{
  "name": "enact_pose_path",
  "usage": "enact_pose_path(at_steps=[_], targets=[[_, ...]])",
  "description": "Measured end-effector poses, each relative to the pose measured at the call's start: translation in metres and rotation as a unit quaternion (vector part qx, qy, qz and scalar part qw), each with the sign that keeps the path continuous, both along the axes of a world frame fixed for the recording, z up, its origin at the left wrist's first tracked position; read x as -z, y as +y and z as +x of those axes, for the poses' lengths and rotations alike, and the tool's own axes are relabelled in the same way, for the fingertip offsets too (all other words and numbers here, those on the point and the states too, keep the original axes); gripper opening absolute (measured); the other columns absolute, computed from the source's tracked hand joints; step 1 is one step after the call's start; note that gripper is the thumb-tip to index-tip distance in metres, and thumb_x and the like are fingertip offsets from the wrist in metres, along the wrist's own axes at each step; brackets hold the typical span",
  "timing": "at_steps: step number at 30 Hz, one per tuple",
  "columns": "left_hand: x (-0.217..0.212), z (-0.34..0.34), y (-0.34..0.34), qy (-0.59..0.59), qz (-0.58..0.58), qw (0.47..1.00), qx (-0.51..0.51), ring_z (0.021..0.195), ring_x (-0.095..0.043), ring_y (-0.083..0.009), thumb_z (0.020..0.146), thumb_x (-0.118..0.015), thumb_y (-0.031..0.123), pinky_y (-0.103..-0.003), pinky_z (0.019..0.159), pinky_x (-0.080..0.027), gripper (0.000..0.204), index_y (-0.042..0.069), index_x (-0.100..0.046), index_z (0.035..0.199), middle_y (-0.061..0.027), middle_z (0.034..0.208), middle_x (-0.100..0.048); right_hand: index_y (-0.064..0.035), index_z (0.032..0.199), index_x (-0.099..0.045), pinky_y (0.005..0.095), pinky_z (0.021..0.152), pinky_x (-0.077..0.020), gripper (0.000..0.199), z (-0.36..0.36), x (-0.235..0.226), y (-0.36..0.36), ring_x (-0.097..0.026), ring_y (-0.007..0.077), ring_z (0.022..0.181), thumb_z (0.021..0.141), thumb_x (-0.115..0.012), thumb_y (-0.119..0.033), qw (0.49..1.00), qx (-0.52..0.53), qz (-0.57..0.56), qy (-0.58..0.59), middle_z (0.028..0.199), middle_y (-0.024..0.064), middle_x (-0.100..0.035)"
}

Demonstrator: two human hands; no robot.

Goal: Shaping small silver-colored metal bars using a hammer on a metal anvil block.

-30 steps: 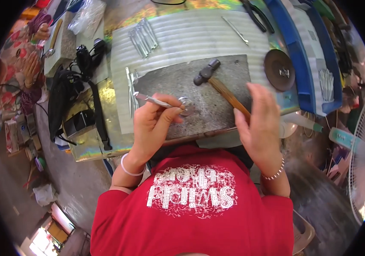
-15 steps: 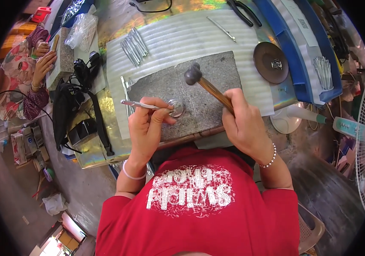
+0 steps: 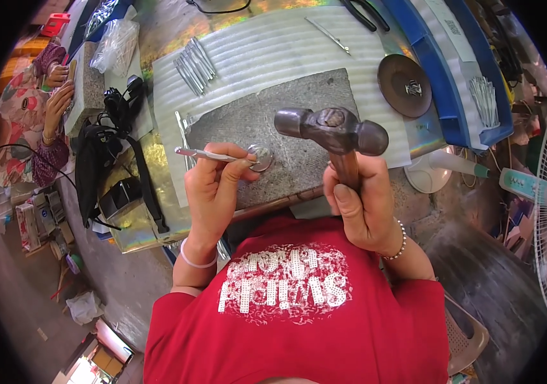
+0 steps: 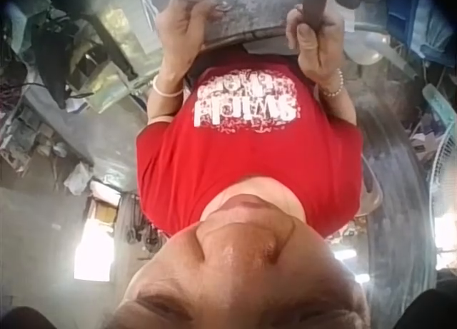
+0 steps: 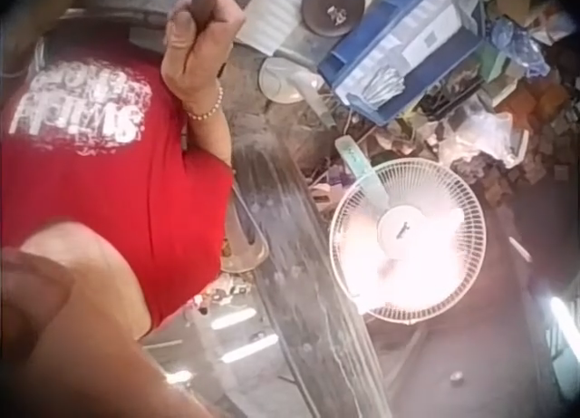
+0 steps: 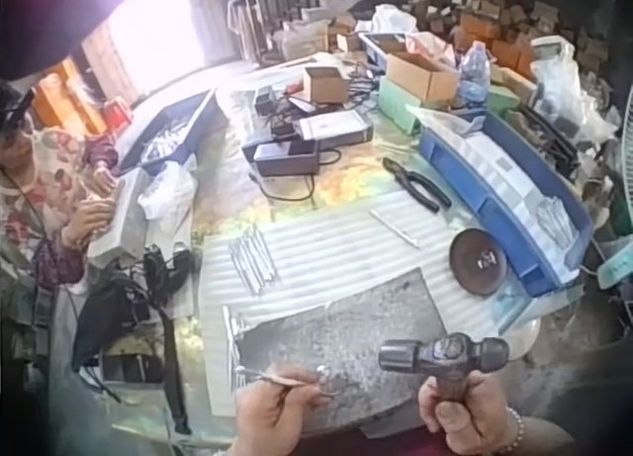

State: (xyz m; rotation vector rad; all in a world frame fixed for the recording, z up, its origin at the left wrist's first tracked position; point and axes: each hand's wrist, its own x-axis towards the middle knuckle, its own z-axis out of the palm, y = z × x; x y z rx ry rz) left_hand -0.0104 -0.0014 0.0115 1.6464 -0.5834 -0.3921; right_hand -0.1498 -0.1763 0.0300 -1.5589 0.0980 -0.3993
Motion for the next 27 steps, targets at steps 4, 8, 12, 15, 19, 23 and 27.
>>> enact_pose_path(at_steps=[4,8,12,15,19,23,27], targets=[[-0.003,-0.001,-0.002,-0.054,0.019,0.998,0.005,0.061,-0.062,-0.0107,0.086,-0.057,-0.003,-0.022,0.054,-0.048,0.002,-0.001,-0.057,0.086,-0.0057,0.073,-0.061,0.0005,0.123,-0.03,0.0186,0.051,-0.0368,0.039,-0.006,-0.001,0.003,-0.043,0.0062,0.059,0.096,-0.047,-0.023,0.999,0.014,0.029,-0.024,0.081,0.0058,-0.05],[-0.005,0.001,-0.003,0.068,0.009,0.998,-0.016,0.06,-0.062,-0.0104,0.086,-0.057,-0.002,-0.022,0.054,-0.047,0.001,-0.001,-0.057,0.086,-0.006,0.07,-0.061,-0.0015,0.128,-0.028,0.0182,0.049,-0.035,0.042,-0.005,-0.003,0.001,-0.043,0.0058,0.057,0.096,-0.047,-0.021,0.999,-0.008,0.018,-0.028,0.078,0.0041,-0.05],[-0.002,-0.002,-0.003,0.032,0.007,0.999,-0.013,0.059,-0.061,-0.0102,0.086,-0.057,-0.001,-0.022,0.053,-0.047,0.001,-0.001,-0.057,0.086,-0.0063,0.07,-0.061,-0.0008,0.126,-0.031,0.0183,0.049,-0.0349,0.04,-0.008,-0.003,0.003,-0.042,0.0059,0.056,0.096,-0.048,-0.022,1.0,-0.001,0.015,-0.01,0.077,0.005,-0.05],[-0.003,-0.004,-0.001,-0.021,0.014,1.0,0.0,0.059,-0.061,-0.0112,0.086,-0.057,-0.002,-0.023,0.054,-0.047,0.001,-0.001,-0.056,0.085,-0.0068,0.073,-0.061,0.0002,0.123,-0.032,0.018,0.049,-0.0352,0.039,-0.008,-0.006,0.009,-0.042,0.0057,0.057,0.096,-0.048,-0.022,0.999,0.01,0.018,-0.025,0.078,0.0059,-0.051],[-0.004,-0.002,-0.003,-0.094,0.042,0.994,0.023,0.059,-0.061,-0.0155,0.087,-0.055,-0.002,-0.025,0.053,-0.048,0.003,-0.002,-0.055,0.084,-0.0093,0.077,-0.061,-0.0007,0.122,-0.032,0.0176,0.05,-0.0357,0.037,-0.005,-0.011,0.008,-0.042,0.0062,0.057,0.096,-0.048,-0.022,0.998,0.019,0.054,-0.014,0.079,0.0065,-0.051],[0.0,-0.005,-0.005,-0.169,0.031,0.985,0.024,0.057,-0.061,-0.0196,0.08,-0.057,-0.006,-0.027,0.052,-0.048,0.008,0.0,-0.056,0.086,-0.0105,0.08,-0.06,0.0005,0.121,-0.036,0.0188,0.053,-0.0395,0.037,-0.008,-0.012,0.005,-0.047,0.0076,0.06,0.095,-0.05,-0.021,1.0,0.001,0.027,0.01,0.083,0.0076,-0.053],[-0.003,-0.013,-0.007,-0.333,0.123,0.934,0.019,0.07,-0.063,-0.0266,0.065,-0.065,-0.012,-0.032,0.055,-0.05,0.031,0.004,-0.058,0.091,-0.0116,0.081,-0.062,0.0019,0.126,-0.039,0.0238,0.063,-0.0471,0.038,-0.009,-0.027,0.003,-0.057,0.0102,0.068,0.091,-0.052,-0.009,0.993,-0.008,-0.056,0.099,0.087,0.0084,-0.059]])
